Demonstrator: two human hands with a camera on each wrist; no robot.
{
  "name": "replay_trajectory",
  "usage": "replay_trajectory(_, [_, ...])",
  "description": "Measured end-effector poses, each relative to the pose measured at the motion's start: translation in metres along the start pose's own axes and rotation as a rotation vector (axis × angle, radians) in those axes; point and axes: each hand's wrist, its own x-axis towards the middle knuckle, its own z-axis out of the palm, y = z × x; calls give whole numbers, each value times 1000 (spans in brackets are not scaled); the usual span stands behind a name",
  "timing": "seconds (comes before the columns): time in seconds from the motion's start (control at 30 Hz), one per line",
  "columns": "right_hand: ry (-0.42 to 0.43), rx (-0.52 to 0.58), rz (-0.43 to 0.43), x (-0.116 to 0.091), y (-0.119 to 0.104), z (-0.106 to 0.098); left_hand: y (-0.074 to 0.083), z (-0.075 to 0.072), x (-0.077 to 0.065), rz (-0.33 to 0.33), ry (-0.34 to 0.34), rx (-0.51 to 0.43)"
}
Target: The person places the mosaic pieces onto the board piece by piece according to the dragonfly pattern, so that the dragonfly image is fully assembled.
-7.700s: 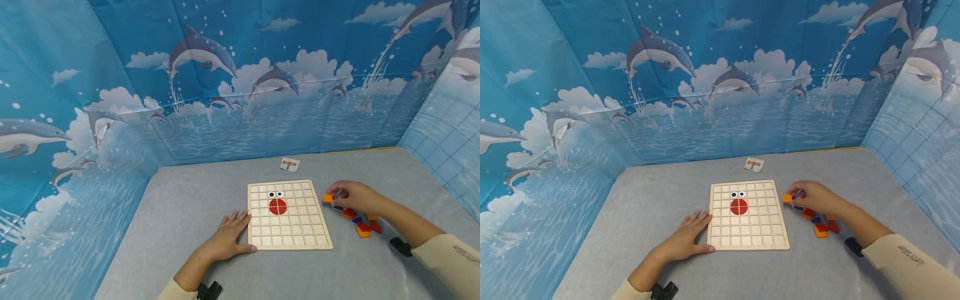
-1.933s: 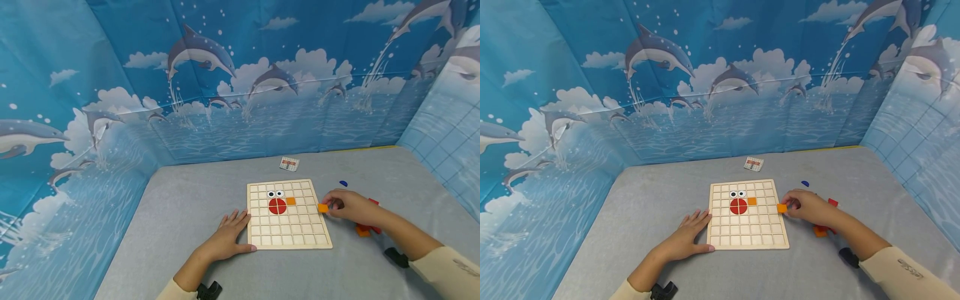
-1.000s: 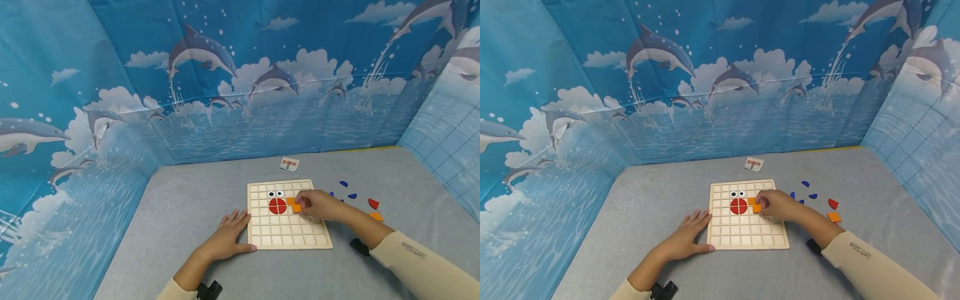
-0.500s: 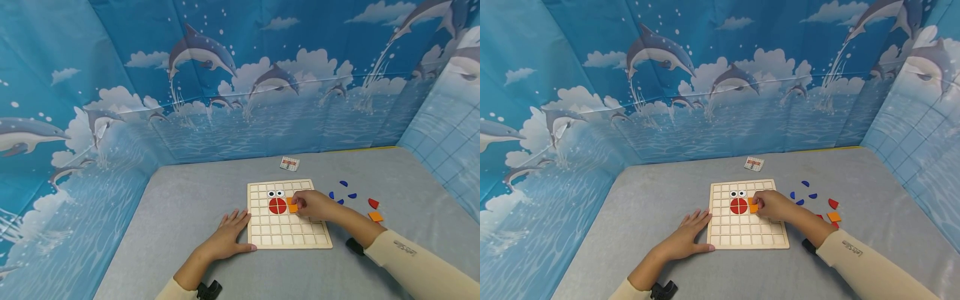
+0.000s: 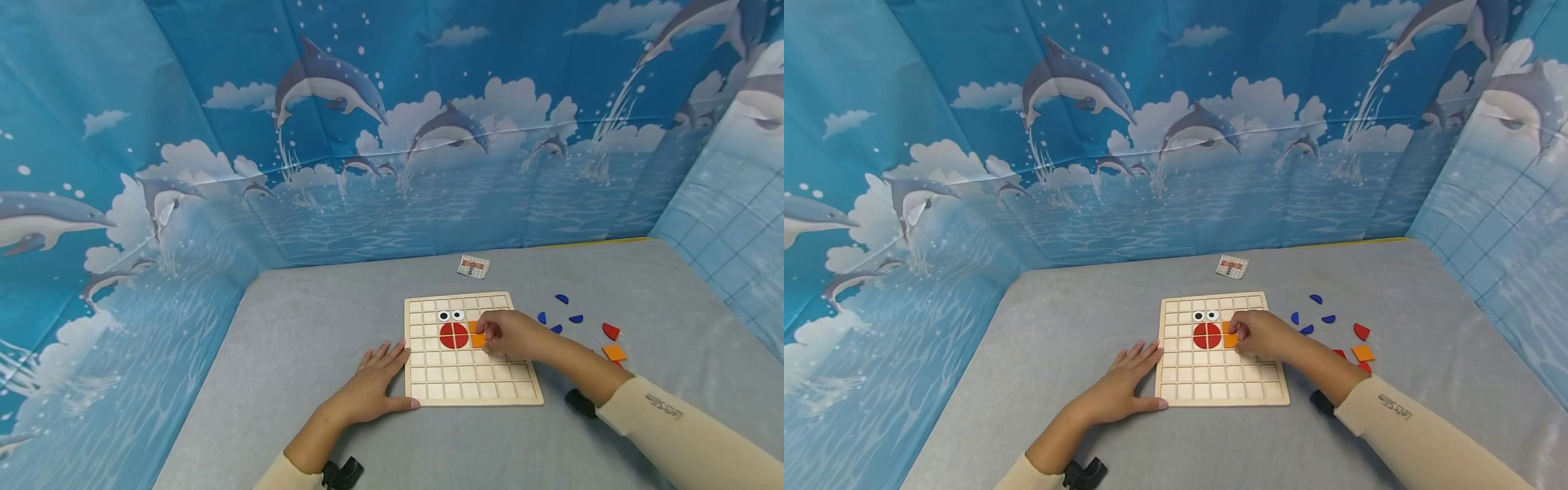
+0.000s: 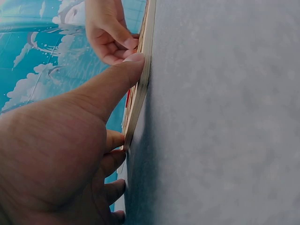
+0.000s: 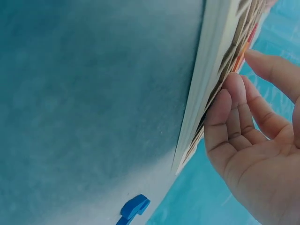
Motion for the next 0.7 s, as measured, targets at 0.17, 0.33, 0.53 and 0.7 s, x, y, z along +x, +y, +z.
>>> replay_trajectory(0.17, [33,30,12,-3,3,-5,0,0,0,-2,0,-5])
replay_trajectory(0.33, [71,60,0,-9,7,-16,0,-1,0,-1,-2,-8])
replay_trajectory(0.53, [97,98,37,-21,8,-31,-1,-1,-1,0,-2,-12])
replay_trajectory(0.7, [117,146,64,-35,9,-48,-1,0,0,-1,-2,-14])
